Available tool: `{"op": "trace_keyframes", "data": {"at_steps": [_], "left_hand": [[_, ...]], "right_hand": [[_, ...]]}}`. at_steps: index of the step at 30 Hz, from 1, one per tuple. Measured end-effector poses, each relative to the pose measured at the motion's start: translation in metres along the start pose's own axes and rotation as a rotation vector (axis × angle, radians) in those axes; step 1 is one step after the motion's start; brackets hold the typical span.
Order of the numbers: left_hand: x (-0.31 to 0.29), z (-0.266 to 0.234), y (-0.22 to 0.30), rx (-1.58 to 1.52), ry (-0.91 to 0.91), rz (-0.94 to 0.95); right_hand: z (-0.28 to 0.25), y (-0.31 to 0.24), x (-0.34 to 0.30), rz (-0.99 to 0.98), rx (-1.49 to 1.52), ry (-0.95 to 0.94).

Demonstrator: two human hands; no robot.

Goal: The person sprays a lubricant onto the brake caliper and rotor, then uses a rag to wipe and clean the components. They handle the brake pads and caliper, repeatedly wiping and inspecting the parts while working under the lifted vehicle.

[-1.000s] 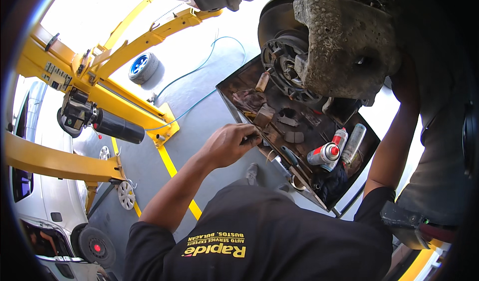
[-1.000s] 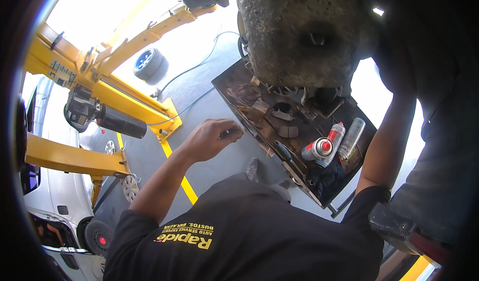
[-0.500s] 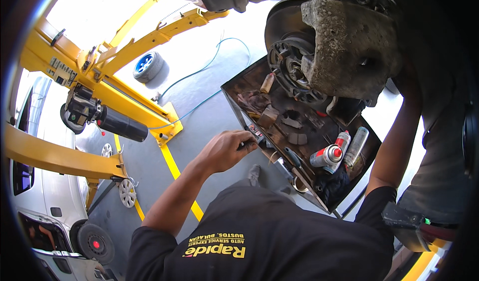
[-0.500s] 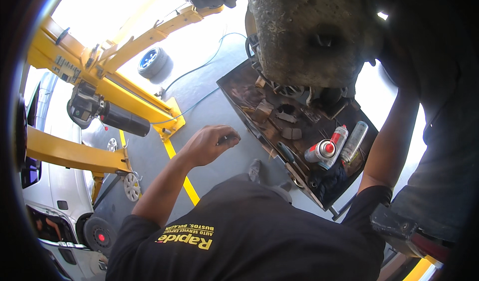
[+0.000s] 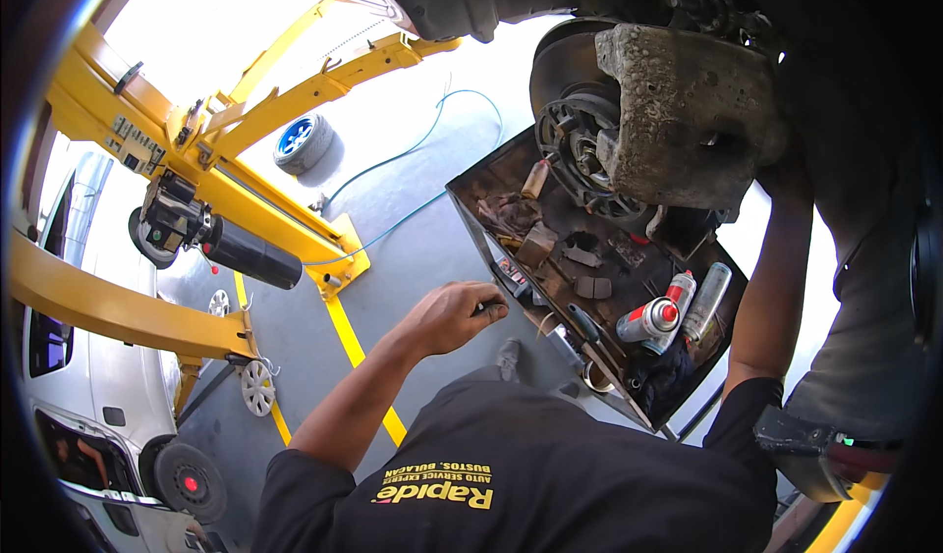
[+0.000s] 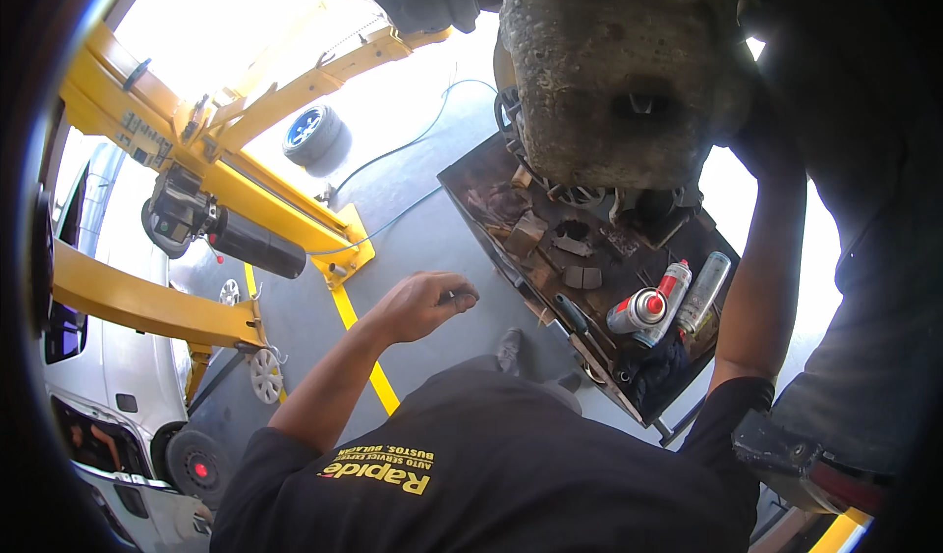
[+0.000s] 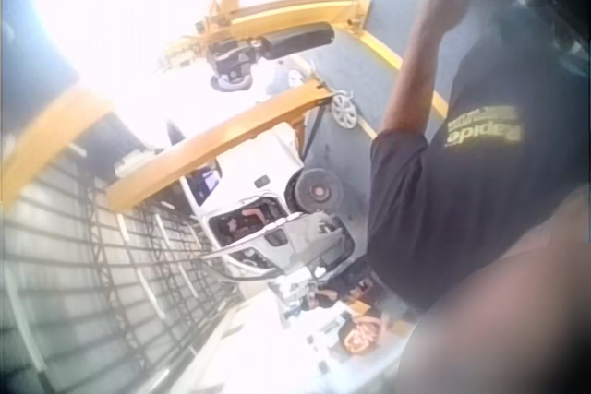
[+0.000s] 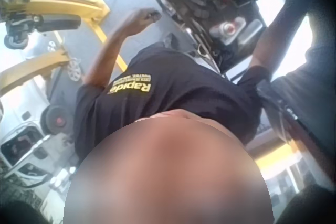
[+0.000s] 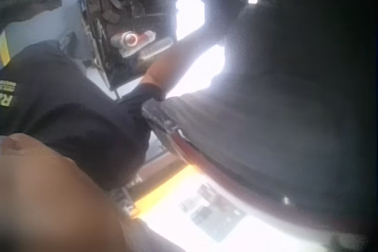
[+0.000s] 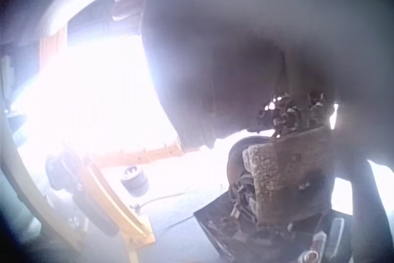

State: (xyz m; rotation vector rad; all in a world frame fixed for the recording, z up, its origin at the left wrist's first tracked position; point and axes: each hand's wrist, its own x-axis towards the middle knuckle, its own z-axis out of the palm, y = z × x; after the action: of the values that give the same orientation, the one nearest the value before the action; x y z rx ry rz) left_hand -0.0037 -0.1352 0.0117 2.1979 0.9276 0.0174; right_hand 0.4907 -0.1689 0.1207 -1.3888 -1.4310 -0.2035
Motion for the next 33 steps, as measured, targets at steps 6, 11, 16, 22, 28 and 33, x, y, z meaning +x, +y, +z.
{"op": "trace_keyframes", "data": {"at_steps": [6, 11, 16, 22, 28, 33], "left_hand": [[0.011, 0.002, 0.009, 0.055, -0.041, 0.033], [0.007, 0.002, 0.002, 0.016, -0.022, 0.028], [-0.004, 0.003, -0.008, -0.010, -0.009, -0.035], [-0.010, 0.002, -0.015, 0.013, -0.003, -0.016], [-0.015, 0.001, -0.019, -0.002, -0.008, -0.057], [-0.008, 0.001, -0.011, 0.054, -0.068, -0.049]], "right_hand": [[-0.010, 0.005, 0.000, 0.017, 0.001, -0.016], [-0.009, 0.013, -0.025, 0.089, -0.019, -0.085], [0.001, 0.023, -0.042, 0.044, -0.076, -0.066], [-0.007, 0.021, -0.028, 0.086, -0.024, -0.056], [-0.012, 0.015, -0.007, 0.067, -0.026, -0.056], [-0.014, 0.017, -0.006, 0.078, -0.025, -0.076]]}}
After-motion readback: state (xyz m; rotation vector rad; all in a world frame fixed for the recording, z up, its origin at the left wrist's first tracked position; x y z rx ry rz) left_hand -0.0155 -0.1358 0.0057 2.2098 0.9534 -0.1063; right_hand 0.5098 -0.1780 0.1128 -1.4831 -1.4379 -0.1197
